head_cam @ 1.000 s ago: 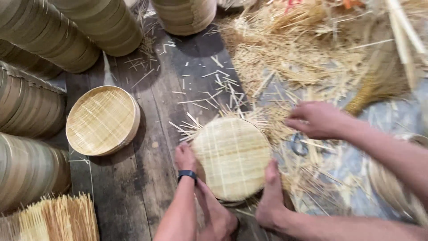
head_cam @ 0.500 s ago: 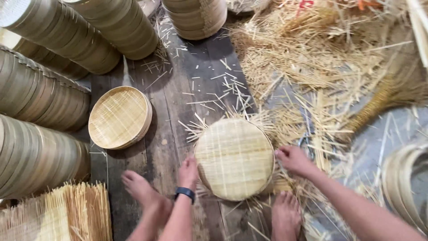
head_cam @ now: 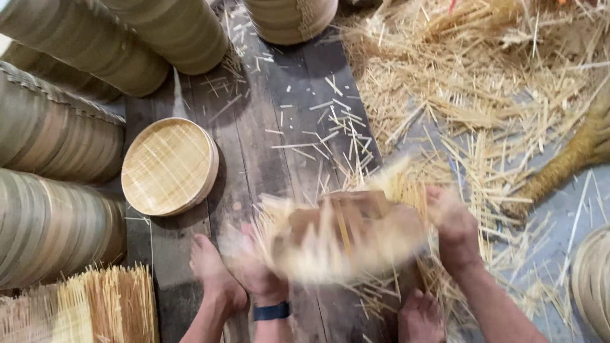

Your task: The person sits on the workshop floor making round woven bamboo sieves. They lay a square of woven bamboo strips on the floor, press a round bamboo rim frame onto it, fold the protruding strip ends over the rim, trim the excess with scissors, and stack the finished sieve with others.

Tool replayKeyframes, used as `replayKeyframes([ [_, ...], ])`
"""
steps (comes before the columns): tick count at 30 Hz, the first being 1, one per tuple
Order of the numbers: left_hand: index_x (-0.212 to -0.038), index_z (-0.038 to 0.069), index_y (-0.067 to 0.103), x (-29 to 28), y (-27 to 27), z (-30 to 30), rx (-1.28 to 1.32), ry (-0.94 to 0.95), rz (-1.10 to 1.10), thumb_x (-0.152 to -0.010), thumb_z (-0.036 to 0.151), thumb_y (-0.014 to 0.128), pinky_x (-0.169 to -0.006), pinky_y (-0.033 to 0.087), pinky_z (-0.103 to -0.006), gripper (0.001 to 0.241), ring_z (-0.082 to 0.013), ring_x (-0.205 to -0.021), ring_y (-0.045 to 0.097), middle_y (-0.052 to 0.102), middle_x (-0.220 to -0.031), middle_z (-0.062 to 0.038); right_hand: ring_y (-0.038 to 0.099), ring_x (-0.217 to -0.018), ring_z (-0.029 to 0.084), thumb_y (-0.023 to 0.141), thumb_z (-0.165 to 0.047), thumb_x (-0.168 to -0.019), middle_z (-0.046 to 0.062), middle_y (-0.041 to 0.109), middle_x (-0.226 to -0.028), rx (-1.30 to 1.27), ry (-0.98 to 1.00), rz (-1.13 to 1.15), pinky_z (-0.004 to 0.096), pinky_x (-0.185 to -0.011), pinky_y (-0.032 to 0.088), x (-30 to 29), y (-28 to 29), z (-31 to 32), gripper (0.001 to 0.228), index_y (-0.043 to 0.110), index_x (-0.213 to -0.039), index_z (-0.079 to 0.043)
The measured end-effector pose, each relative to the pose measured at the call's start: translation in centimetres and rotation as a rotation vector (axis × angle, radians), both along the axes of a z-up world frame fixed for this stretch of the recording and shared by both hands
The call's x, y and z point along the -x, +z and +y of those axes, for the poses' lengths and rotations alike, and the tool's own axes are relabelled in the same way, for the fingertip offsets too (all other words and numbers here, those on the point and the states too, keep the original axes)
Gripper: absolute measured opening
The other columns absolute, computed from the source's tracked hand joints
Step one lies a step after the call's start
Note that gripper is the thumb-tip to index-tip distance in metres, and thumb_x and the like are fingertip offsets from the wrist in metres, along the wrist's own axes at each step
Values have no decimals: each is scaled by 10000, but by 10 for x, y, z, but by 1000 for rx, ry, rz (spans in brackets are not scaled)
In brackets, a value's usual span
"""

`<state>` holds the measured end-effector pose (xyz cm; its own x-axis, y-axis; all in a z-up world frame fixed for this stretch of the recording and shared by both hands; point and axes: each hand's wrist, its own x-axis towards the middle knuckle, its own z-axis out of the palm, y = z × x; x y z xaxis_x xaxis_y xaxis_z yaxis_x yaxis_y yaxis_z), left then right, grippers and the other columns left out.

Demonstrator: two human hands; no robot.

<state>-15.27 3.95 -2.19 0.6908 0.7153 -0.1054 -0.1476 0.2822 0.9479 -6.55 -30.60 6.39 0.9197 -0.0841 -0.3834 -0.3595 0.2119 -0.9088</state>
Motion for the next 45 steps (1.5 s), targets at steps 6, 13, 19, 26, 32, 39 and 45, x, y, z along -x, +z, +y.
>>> replayKeyframes([
  [6,-1282,-26,624,17,-160,102,-389,-254,450,-1098,322,493,-1032,505,-429,415,-284,-1154,647,681,-1265,-204,446,-1389,299,334,-454,-1045,147,469,-1536,52,137,397,457,-1143,349,9,-30,-1,604,395,-1525,-93],
  [13,-1353,-38,595,-25,101,-19,-507,-182,874,-998,216,611,-973,539,-485,437,-383,-1083,647,703,-1185,-282,614,-1328,278,587,-271,-1002,148,656,-1394,884,225,-499,407,-1166,476,34,-44,-6,422,611,-1373,-71],
  [19,-1585,-98,56,3,9,-153,-905,-309,942,-885,401,723,-1168,16,-589,1088,-422,-1565,1,-43,-1688,-272,293,-1474,415,784,-203,-732,262,353,-1586,999,1167,-810,542,-1200,215,-33,-12,94,935,374,-1562,-72],
  [26,-1546,-45,137,-7,53,-128,-1020,-345,695,-747,159,614,-1221,108,-524,953,-446,-1542,29,24,-1655,-284,349,-1512,367,630,-26,-829,181,417,-1598,939,864,-767,486,-1257,201,-5,-22,92,758,434,-1556,-109],
  [32,-1609,-59,128,0,51,-112,-1020,-455,310,-828,27,551,-1267,115,-545,893,-498,-1577,57,72,-1699,-295,364,-1471,398,629,-32,-781,216,469,-1536,879,570,-695,471,-1230,240,37,-37,93,776,420,-1526,-91],
  [39,-1559,-78,143,-9,26,-84,-1091,-732,325,-724,-10,594,-1245,91,-561,951,-508,-1535,5,77,-1663,-288,691,-1072,234,700,-124,-853,105,717,-1237,732,329,-311,349,-952,542,25,-54,19,476,642,-1325,-97],
  [45,-1571,-21,150,-13,59,-97,-1418,-939,483,-806,75,648,-1267,73,-523,918,-494,-1546,21,65,-1678,-284,644,-1096,354,890,-288,-758,197,674,-1189,1374,279,171,485,-951,535,24,-144,-136,534,697,-1194,-48],
])
